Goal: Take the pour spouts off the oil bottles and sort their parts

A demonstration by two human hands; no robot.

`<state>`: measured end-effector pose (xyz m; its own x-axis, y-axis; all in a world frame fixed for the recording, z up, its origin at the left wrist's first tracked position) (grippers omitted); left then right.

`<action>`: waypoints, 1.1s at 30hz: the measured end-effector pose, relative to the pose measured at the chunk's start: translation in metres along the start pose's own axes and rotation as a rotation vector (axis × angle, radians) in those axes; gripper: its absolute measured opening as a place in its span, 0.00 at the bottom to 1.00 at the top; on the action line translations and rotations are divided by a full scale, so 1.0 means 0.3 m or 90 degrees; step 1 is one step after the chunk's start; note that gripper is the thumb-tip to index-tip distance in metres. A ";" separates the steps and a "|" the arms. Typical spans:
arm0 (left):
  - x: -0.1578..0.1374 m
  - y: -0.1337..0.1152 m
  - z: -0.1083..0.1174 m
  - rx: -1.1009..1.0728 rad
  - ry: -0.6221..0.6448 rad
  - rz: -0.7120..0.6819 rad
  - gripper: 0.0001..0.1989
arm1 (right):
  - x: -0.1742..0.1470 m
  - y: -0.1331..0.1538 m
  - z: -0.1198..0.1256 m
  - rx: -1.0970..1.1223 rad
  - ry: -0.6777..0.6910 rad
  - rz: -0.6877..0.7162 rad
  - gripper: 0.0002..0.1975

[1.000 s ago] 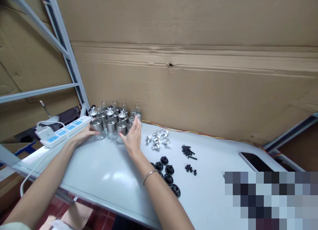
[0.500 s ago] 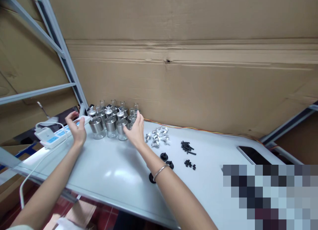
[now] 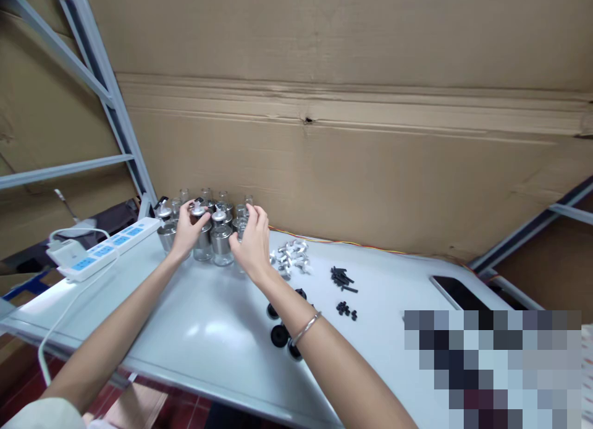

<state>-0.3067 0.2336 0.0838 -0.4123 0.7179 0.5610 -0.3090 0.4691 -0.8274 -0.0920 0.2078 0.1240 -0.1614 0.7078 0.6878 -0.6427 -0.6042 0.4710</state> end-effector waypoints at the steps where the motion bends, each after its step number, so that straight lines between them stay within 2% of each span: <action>1: 0.005 0.010 0.001 0.002 0.005 0.010 0.24 | 0.007 0.019 0.009 -0.022 0.005 0.022 0.29; 5: 0.001 0.017 0.012 0.015 0.020 0.016 0.21 | 0.057 0.113 -0.007 -0.173 0.042 0.112 0.18; 9: -0.022 0.003 0.011 0.029 0.022 0.006 0.23 | 0.113 0.174 -0.074 -0.289 0.038 0.149 0.18; 12: -0.063 -0.080 0.044 0.046 -0.064 -0.129 0.28 | 0.117 0.189 -0.126 -0.318 0.062 0.157 0.15; 14: -0.105 -0.149 0.060 0.057 -0.112 -0.248 0.28 | 0.094 0.210 -0.129 -0.317 0.063 0.185 0.14; 15: -0.119 -0.167 0.059 0.057 -0.114 -0.279 0.27 | 0.077 0.223 -0.121 -0.311 0.062 0.201 0.14; 18: -0.115 -0.154 0.049 0.024 -0.089 -0.245 0.27 | 0.021 0.251 -0.089 -0.279 0.088 0.228 0.15; 20: -0.106 -0.145 0.052 0.011 -0.098 -0.210 0.27 | -0.015 0.252 -0.069 -0.252 0.124 0.208 0.14; 22: -0.118 -0.177 0.075 0.007 -0.156 -0.224 0.26 | -0.050 0.240 -0.053 -0.200 0.164 0.159 0.13; 24: -0.151 -0.223 0.098 -0.050 -0.205 -0.233 0.24 | -0.094 0.223 -0.043 -0.089 0.208 0.088 0.11; 25: -0.167 -0.233 0.096 -0.106 -0.194 -0.202 0.23 | -0.119 0.215 -0.042 -0.007 0.229 0.046 0.10; 26: -0.185 -0.228 0.077 -0.177 -0.149 -0.137 0.23 | -0.147 0.205 -0.044 0.084 0.249 -0.006 0.11; 28: -0.264 -0.170 -0.024 -0.287 0.024 0.110 0.21 | -0.200 0.206 -0.035 0.240 0.249 -0.068 0.14; 29: -0.344 -0.132 -0.072 -0.314 0.100 0.254 0.21 | -0.223 0.208 -0.023 0.296 0.231 -0.090 0.14; 30: -0.434 -0.105 -0.099 -0.326 0.142 0.367 0.21 | -0.245 0.204 -0.011 0.330 0.211 -0.118 0.11; 31: -0.511 -0.091 -0.098 -0.337 0.134 0.428 0.20 | -0.267 0.199 0.001 0.349 0.195 -0.146 0.08; 33: -0.645 -0.062 -0.069 -0.387 0.028 0.507 0.20 | -0.309 0.191 0.024 0.387 0.183 -0.199 0.06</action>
<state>-0.2036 0.0966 -0.0100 -0.2720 0.9498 -0.1546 0.5387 0.0171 -0.8423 -0.1084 0.1048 0.0911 -0.2820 0.8977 0.3386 -0.1767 -0.3955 0.9013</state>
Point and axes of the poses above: each hand's wrist, its own x-axis towards the middle knuckle, its own z-axis out of the back of the hand, y = z × x, the point moved 10 cm from there along x, towards the middle knuckle, and after that the axes turned 9 degrees about -x, right-handed, at the moved point
